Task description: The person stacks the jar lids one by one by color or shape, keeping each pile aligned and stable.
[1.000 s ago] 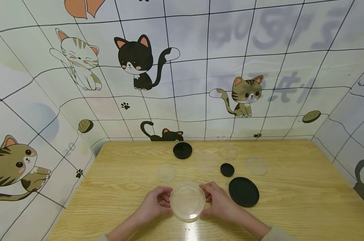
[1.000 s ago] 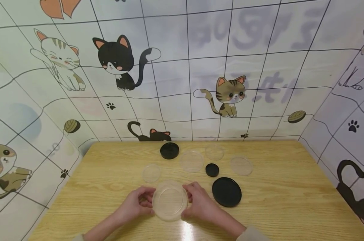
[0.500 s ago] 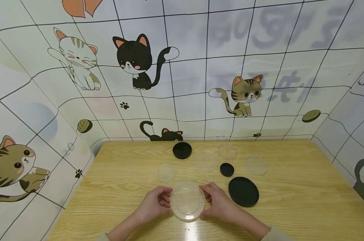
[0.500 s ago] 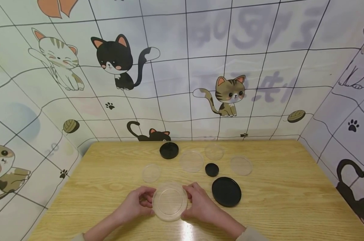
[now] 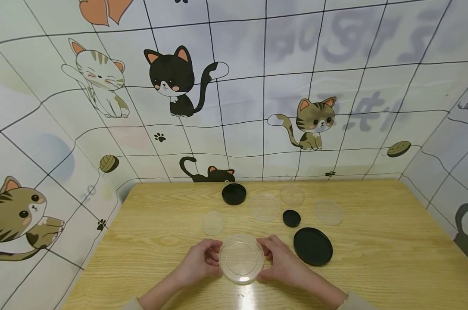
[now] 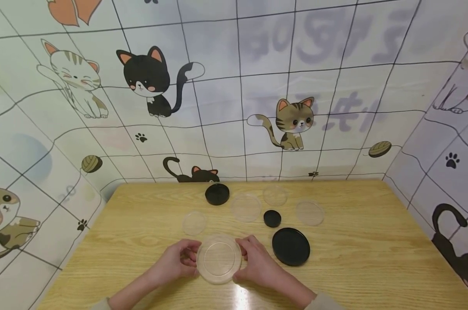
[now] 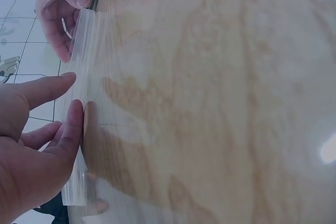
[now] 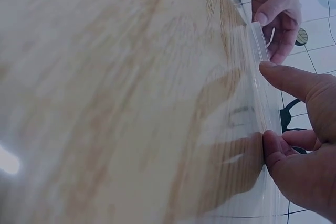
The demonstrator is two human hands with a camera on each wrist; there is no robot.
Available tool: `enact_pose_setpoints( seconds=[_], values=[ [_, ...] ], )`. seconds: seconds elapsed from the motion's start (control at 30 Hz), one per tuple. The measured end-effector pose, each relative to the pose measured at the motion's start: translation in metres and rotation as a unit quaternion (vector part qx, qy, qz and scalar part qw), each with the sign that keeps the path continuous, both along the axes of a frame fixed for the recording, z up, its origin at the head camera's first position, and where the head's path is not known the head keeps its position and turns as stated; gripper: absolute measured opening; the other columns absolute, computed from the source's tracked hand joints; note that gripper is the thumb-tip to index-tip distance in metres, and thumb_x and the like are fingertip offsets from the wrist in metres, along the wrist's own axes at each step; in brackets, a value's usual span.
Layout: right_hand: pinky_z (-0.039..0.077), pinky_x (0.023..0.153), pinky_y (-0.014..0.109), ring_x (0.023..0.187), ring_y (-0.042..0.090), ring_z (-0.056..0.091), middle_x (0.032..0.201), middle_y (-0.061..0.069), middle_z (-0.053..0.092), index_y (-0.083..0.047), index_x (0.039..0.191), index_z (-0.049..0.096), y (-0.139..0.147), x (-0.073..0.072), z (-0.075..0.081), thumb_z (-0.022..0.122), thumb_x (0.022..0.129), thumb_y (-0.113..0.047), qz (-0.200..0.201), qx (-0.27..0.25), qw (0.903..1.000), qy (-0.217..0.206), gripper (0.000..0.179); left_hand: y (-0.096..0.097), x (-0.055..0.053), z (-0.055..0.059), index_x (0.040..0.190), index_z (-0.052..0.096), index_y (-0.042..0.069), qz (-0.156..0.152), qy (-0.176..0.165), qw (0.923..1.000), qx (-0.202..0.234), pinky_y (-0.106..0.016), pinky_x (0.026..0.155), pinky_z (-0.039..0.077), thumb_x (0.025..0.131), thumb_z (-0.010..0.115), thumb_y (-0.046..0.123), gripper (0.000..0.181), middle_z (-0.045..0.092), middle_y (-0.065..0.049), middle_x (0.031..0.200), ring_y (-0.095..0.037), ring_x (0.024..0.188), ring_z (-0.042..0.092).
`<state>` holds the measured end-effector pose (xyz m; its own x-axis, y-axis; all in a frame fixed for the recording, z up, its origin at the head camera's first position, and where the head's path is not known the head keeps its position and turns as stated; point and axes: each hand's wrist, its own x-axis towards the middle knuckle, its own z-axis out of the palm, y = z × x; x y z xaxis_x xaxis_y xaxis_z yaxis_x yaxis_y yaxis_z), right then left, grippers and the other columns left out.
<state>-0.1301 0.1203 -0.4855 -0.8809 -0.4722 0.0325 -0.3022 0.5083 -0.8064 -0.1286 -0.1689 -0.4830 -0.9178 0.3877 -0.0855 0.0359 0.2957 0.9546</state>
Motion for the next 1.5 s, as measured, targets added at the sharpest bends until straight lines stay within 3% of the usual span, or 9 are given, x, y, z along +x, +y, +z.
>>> enact_pose_setpoints(
  seconds=[0.13, 0.27, 0.4, 0.57, 0.8, 1.07, 1.5],
  values=[
    [0.051, 0.080, 0.024, 0.093, 0.014, 0.050, 0.106, 0.003, 0.052, 0.009, 0.140, 0.053, 0.002, -0.001, 0.002, 0.095, 0.066, -0.012, 0.003, -0.002, 1.0000, -0.003, 0.087, 0.000, -0.002, 0.001, 0.134, 0.053, -0.014, -0.010, 0.007, 0.9999, -0.011, -0.030, 0.076, 0.059, 0.070, 0.082, -0.018, 0.070, 0.059, -0.016, 0.114, -0.025, 0.092, 0.061],
    [0.052, 0.081, 0.026, 0.093, 0.016, 0.051, 0.107, 0.005, 0.051, 0.009, 0.141, 0.050, 0.004, -0.002, 0.008, 0.095, 0.068, -0.014, 0.009, -0.001, 0.9999, -0.010, 0.089, -0.003, -0.011, 0.008, 0.134, 0.054, -0.011, -0.042, 0.027, 0.9975, -0.050, -0.025, 0.074, 0.057, 0.072, 0.085, -0.011, 0.070, 0.060, -0.017, 0.119, -0.024, 0.091, 0.063],
    [0.052, 0.078, 0.028, 0.092, 0.019, 0.054, 0.111, 0.008, 0.053, 0.008, 0.142, 0.049, 0.005, -0.005, 0.016, 0.095, 0.073, -0.021, -0.002, 0.014, 0.9999, 0.003, 0.088, -0.007, -0.024, 0.021, 0.134, 0.055, -0.008, -0.066, 0.039, 0.9933, -0.086, -0.023, 0.073, 0.054, 0.076, 0.087, -0.002, 0.066, 0.060, -0.019, 0.124, -0.023, 0.090, 0.064],
    [0.055, 0.085, 0.040, 0.102, 0.027, 0.059, 0.128, 0.017, 0.055, 0.006, 0.145, 0.048, 0.006, -0.018, 0.029, 0.093, 0.075, -0.016, -0.041, -0.006, 0.9991, 0.005, 0.086, -0.005, -0.046, 0.031, 0.137, 0.053, -0.010, -0.075, 0.044, 0.9941, -0.064, -0.027, 0.074, 0.057, 0.082, 0.085, 0.002, 0.064, 0.057, -0.025, 0.127, -0.025, 0.093, 0.064],
    [0.054, 0.089, 0.050, 0.107, 0.037, 0.059, 0.132, 0.023, 0.053, 0.003, 0.148, 0.048, 0.020, -0.053, 0.039, 0.091, 0.079, -0.014, -0.071, -0.016, 0.9962, 0.048, 0.083, 0.014, -0.076, 0.035, 0.136, 0.055, -0.007, -0.034, 0.068, 0.9970, -0.017, -0.029, 0.076, 0.058, 0.085, 0.082, 0.001, 0.058, 0.057, -0.027, 0.125, -0.028, 0.098, 0.066],
    [0.053, 0.090, 0.055, 0.110, 0.042, 0.057, 0.135, 0.025, 0.049, 0.001, 0.151, 0.044, 0.036, -0.089, 0.029, 0.092, 0.078, -0.017, -0.077, -0.030, 0.9940, 0.071, 0.089, 0.046, -0.099, 0.037, 0.134, 0.058, -0.003, 0.025, 0.063, 0.9973, 0.028, -0.031, 0.077, 0.058, 0.083, 0.083, 0.000, 0.057, 0.058, -0.026, 0.126, -0.034, 0.104, 0.065],
    [0.050, 0.096, 0.059, 0.121, 0.046, 0.054, 0.142, 0.031, 0.048, 0.006, 0.153, 0.037, 0.050, -0.109, 0.021, 0.089, 0.083, -0.019, -0.083, 0.007, 0.9953, 0.049, 0.091, 0.065, -0.119, 0.027, 0.135, 0.053, -0.009, 0.042, 0.032, 0.9982, 0.027, -0.033, 0.082, 0.058, 0.082, 0.083, -0.002, 0.061, 0.058, -0.026, 0.130, -0.039, 0.111, 0.063]
  ],
)
